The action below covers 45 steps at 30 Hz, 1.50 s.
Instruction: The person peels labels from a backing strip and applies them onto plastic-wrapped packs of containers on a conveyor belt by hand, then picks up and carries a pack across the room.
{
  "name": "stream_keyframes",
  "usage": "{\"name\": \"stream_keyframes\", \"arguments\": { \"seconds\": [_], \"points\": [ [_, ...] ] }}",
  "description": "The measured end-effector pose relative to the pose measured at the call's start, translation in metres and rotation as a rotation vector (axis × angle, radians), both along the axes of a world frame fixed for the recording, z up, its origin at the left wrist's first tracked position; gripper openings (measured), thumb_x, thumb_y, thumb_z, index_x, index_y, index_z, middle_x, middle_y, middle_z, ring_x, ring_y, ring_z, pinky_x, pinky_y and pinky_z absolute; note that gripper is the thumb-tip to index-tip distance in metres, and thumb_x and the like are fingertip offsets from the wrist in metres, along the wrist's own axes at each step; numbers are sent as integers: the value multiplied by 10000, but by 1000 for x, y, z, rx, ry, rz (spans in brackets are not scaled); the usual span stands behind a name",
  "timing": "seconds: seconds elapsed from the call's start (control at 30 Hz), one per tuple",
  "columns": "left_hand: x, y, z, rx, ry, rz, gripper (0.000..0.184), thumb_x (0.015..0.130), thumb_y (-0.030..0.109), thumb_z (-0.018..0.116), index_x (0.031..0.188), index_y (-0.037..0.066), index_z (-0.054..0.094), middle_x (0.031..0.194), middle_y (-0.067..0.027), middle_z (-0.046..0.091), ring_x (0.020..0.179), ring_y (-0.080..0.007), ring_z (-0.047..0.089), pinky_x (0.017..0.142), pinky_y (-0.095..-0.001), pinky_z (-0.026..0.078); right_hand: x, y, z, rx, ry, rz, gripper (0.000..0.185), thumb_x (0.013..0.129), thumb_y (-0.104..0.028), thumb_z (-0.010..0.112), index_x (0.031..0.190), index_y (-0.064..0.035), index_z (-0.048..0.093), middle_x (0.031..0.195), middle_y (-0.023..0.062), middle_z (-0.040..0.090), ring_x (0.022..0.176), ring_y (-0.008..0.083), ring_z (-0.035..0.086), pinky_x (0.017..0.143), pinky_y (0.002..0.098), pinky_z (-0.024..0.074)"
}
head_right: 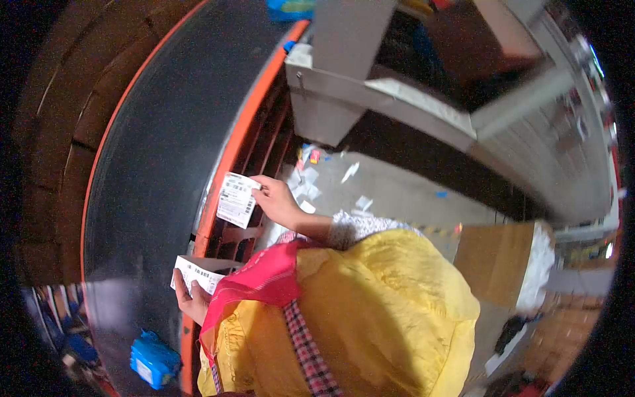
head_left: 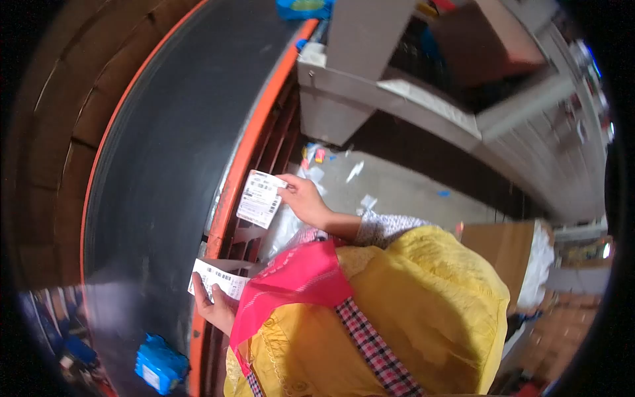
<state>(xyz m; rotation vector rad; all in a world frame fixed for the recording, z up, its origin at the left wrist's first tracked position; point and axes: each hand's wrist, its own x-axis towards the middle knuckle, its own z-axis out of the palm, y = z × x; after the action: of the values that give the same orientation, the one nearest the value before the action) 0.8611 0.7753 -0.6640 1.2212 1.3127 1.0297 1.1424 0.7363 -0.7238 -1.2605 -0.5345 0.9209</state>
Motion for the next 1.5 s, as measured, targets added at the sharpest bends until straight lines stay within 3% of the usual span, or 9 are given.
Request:
{"name": "stream_keyframes", "arguments": {
  "seconds": [0.43,0.6,0.9,0.93,0.97,1.17,1.3,1.33,1.5],
  "points": [
    [-20,32,-4,-95,9,-213,445,894,2,507,1331,4,422,1214,-137,538,878,-90,572,690,-212,462,-85,-37,-38,-11,71,-235,286,838,0,491,1110,66,548,1009,183,640,939,199,619,816,293,486],
    [-25,34,-6,-116,-81,-268,449,885,-6,522,1325,51,452,838,16,562,592,7,374,503,-173,299,-93,-46,-24,-21,-35,-286,278,824,-10,505,1090,39,571,993,180,648,936,242,632,815,322,489],
    [-17,21,-10,-108,-134,-187,381,885,36,511,1264,8,505,652,90,434,528,18,305,460,-154,229,-74,-53,-3,31,11,-193,270,865,6,481,1122,57,545,976,121,640,884,144,607,774,272,489],
    [-17,17,-5,-120,-180,-210,376,859,-10,523,1233,-44,513,772,9,558,573,-10,416,514,-142,338,-70,-52,-10,26,-53,-183,270,866,4,489,1125,55,543,975,119,640,880,142,609,767,267,491],
    [-21,18,-11,-111,-201,-231,376,858,3,533,1228,-59,509,704,34,511,533,1,352,480,-137,278,-68,-50,-16,17,-119,-177,271,867,2,496,1128,54,541,974,116,640,876,139,611,760,262,492],
    [-21,11,-18,-189,-333,-164,376,864,16,532,1223,-85,484,943,-97,616,741,-77,560,644,-195,450,-38,-34,-19,-65,-169,-168,311,871,-17,515,1172,60,528,965,80,639,833,95,605,724,233,493],
    [-25,7,-27,-121,-300,-138,357,862,11,540,1208,-72,511,767,-2,571,609,-14,457,536,-146,347,3,-15,-44,-73,-306,-199,312,842,-46,557,1143,34,559,860,34,625,718,61,564,634,208,464],
    [-20,4,-30,-127,-295,-64,352,853,4,547,1197,-67,528,693,43,513,563,3,392,501,-138,286,18,-8,-53,-118,-315,-217,309,819,-79,587,1110,22,582,902,113,664,805,145,632,719,271,500],
    [-7,0,-29,-93,-303,24,355,840,-12,549,1191,-63,540,670,60,484,549,2,380,488,-144,282,76,15,-46,-178,-425,-283,320,793,-110,605,1090,8,597,808,105,659,687,136,598,643,276,481]
  ]
}}
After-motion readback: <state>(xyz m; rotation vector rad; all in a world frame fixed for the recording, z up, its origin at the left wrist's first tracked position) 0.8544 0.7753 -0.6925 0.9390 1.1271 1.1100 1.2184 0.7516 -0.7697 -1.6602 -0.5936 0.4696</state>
